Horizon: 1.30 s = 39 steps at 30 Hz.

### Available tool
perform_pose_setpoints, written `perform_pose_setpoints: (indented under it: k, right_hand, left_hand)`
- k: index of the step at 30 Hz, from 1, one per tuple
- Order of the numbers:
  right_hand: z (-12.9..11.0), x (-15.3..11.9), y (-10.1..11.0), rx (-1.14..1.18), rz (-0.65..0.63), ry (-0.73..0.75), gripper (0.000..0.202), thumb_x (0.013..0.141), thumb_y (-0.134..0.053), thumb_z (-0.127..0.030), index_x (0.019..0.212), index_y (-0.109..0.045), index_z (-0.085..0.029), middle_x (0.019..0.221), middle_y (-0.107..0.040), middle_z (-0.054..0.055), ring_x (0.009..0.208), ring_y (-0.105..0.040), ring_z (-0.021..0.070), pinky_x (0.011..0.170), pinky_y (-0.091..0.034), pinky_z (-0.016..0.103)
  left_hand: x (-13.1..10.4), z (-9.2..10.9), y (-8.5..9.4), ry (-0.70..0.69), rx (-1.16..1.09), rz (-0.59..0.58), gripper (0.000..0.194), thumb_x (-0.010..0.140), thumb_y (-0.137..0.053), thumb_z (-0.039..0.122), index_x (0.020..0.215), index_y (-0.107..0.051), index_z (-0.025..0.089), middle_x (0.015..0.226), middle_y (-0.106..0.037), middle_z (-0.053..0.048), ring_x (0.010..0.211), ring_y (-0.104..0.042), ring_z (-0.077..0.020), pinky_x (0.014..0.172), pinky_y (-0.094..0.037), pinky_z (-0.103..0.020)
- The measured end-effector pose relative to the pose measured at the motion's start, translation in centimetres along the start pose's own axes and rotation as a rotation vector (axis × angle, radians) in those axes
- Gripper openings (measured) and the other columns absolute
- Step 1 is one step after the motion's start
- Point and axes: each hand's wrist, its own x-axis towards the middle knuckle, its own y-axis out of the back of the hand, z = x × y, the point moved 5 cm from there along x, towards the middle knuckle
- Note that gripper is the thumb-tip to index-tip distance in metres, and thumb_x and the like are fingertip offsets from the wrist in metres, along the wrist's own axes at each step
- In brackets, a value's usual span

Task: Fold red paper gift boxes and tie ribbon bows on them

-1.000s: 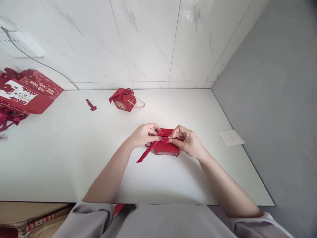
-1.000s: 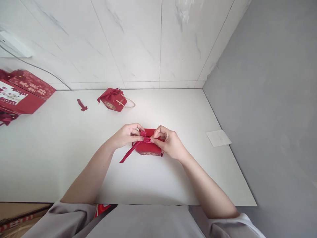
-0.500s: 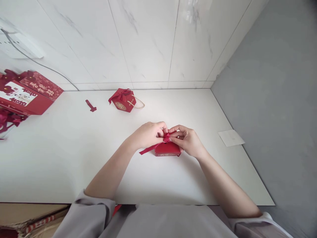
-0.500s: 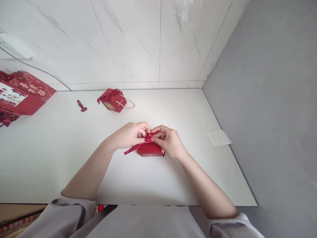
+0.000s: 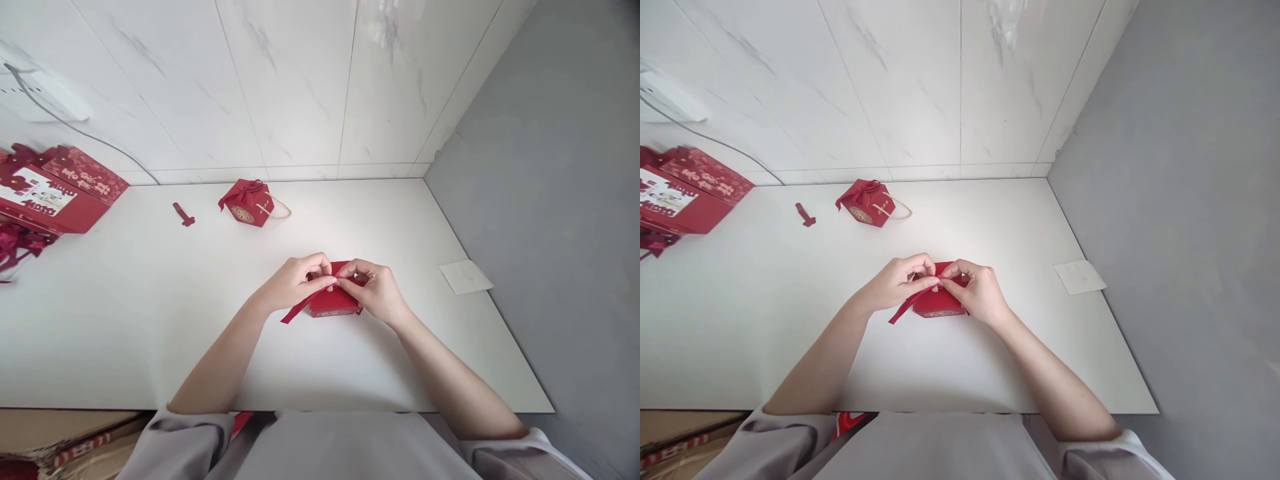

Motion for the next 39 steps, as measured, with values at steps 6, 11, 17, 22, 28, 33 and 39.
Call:
perform_pose_setpoints:
  k: [6,11,17,22,28,33,39]
  right_hand:
    - [-0.9,-0.5,0.0,-0.078,-0.010,0.197,0.012,0.090,-0.063,-0.031,0.085,-0.070,-0.023,0.086,-0.075,0.003,0.077,-0.070,0.0189,0.068,-0.055,0.031]
    - [-1.7,-0.8,0.1,-0.352,-0.107,0.469,0.017,0.096,-0.054,-0.024,0.093,-0.071,-0.025,0.092,-0.077,0.003,0.081,-0.071,0.0174,0.069,-0.053,0.029]
    - [-1.6,-1.2,0.3,-0.638,-0.160,0.651,0.025,0.100,-0.046,-0.021,0.102,-0.071,-0.026,0.104,-0.077,0.002,0.088,-0.073,0.0171,0.067,-0.050,0.028]
    - [-1.6,-1.3,0.3,-0.668,-0.154,0.717,0.026,0.099,-0.046,-0.017,0.102,-0.070,-0.026,0.106,-0.077,0.001,0.085,-0.073,0.0155,0.063,-0.049,0.027]
    - [-1.9,-1.4,0.2,-0.754,-0.181,0.747,0.028,0.098,-0.045,-0.014,0.105,-0.069,-0.025,0.108,-0.076,0.001,0.082,-0.072,0.0153,0.063,-0.047,0.027]
    - [-2.0,-1.3,0.5,-0.698,-0.207,0.698,0.024,0.097,-0.049,-0.014,0.104,-0.069,-0.026,0.112,-0.075,-0.001,0.088,-0.072,0.0149,0.064,-0.048,0.026]
    - [-1.7,-1.2,0.7,-0.590,-0.191,0.654,0.022,0.095,-0.051,-0.013,0.100,-0.068,-0.027,0.102,-0.076,-0.001,0.089,-0.071,0.0153,0.066,-0.049,0.026]
  left_hand:
    - [0.0,-0.7,0.1,0.028,-0.129,0.002,0.022,0.094,-0.052,0.041,0.086,-0.051,0.020,0.076,-0.063,0.001,0.066,-0.055,-0.0113,0.059,-0.039,-0.023]
    - [0.0,-0.8,0.0,0.038,-0.151,-0.016,0.024,0.093,-0.053,0.041,0.083,-0.051,0.019,0.072,-0.060,0.002,0.062,-0.052,-0.0104,0.056,-0.038,-0.023]
    - [-0.1,-0.8,-0.1,0.041,-0.160,-0.010,0.024,0.093,-0.053,0.041,0.083,-0.052,0.020,0.072,-0.060,0.001,0.063,-0.054,-0.0113,0.056,-0.037,-0.023]
    - [-0.2,-0.7,-0.1,0.042,-0.145,-0.004,0.023,0.094,-0.052,0.041,0.083,-0.051,0.020,0.071,-0.059,0.002,0.062,-0.052,-0.0107,0.056,-0.036,-0.023]
    - [-0.2,-0.7,-0.1,-0.004,-0.086,-0.019,0.017,0.089,-0.058,0.035,0.086,-0.052,0.020,0.074,-0.061,0.003,0.066,-0.052,-0.0112,0.060,-0.038,-0.024]
    - [-0.2,-0.7,-0.1,-0.065,-0.033,-0.032,0.010,0.085,-0.059,0.021,0.095,-0.057,0.020,0.086,-0.070,-0.001,0.076,-0.060,-0.0137,0.068,-0.045,-0.026]
    - [-1.7,0.6,-1.3,-0.164,0.311,0.276,0.019,0.082,-0.056,0.009,0.091,-0.064,0.023,0.090,-0.071,0.001,0.084,-0.065,-0.0147,0.072,-0.050,-0.026]
